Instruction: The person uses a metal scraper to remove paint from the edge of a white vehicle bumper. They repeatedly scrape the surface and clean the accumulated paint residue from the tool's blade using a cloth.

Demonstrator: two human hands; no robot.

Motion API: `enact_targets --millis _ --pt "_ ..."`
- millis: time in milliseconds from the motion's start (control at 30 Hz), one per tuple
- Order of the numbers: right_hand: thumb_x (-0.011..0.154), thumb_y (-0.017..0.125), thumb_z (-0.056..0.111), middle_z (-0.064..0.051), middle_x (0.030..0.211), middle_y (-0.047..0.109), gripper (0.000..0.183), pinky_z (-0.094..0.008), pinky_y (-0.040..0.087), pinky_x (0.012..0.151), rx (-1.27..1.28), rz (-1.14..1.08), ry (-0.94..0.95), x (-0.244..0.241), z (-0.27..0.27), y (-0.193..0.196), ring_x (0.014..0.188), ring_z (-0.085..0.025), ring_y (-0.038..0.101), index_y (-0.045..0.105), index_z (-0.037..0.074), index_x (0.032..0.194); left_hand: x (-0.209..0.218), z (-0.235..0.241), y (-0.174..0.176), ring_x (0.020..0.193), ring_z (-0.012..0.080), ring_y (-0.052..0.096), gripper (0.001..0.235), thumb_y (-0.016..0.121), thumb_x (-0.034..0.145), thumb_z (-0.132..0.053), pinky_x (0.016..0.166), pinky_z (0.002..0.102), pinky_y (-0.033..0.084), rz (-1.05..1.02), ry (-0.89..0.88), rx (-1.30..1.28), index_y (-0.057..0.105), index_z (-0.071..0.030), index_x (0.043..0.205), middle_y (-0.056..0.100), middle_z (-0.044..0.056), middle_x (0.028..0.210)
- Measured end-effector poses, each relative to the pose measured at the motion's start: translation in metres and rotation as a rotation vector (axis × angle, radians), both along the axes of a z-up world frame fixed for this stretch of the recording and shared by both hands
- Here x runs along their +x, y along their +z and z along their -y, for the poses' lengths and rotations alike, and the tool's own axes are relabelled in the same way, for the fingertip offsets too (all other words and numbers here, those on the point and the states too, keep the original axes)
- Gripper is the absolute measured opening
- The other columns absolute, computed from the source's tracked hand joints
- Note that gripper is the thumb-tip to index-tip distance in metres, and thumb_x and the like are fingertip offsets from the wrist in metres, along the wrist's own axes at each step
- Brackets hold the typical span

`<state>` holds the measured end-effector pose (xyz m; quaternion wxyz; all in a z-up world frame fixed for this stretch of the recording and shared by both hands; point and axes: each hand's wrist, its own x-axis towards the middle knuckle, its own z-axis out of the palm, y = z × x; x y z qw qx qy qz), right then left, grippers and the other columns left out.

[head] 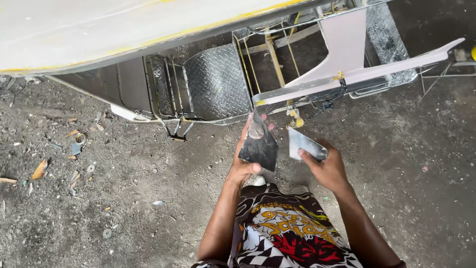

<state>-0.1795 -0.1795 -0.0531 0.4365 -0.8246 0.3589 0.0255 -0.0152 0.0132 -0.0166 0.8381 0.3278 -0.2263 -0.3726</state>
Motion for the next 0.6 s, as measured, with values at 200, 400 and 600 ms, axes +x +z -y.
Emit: enact_targets --millis 200,400,600 --pt "0.092 0.068 0.007 -0.015 0.124 0.070 0.029 -0.030 0.061 0.059 -0.122 0.616 0.260 0.000 -0.047 0.036 0.080 -0.019 0.076 0.070 0.002 0.121 0.004 0.016 -0.056 0.160 0.0338 0.028 0.159 0.104 0.048 -0.051 0.135 0.049 0.023 0.176 0.093 0.049 0.008 -0.014 0.168 0.020 0.011 0.176" --pt "0.083 0.066 -0.002 -0.018 0.128 0.061 0.054 -0.035 0.065 0.085 -0.301 0.702 0.492 0.015 -0.059 0.041 0.106 -0.032 0.071 0.059 0.004 0.136 -0.013 0.002 -0.022 0.163 0.0388 0.024 0.158 0.088 0.047 -0.071 0.135 0.053 0.019 0.807 0.182 0.412 0.010 -0.011 0.171 0.022 0.016 0.175" --pt "0.098 0.066 0.017 -0.009 0.098 0.078 0.034 -0.035 0.063 0.073 0.277 0.453 0.316 0.014 -0.030 0.006 0.085 -0.020 0.077 0.064 0.006 0.130 -0.021 -0.033 -0.067 0.159 0.0355 0.026 0.079 0.050 0.102 -0.060 0.125 0.051 0.024 0.578 -0.021 0.714 0.042 -0.010 0.163 0.032 0.017 0.171"
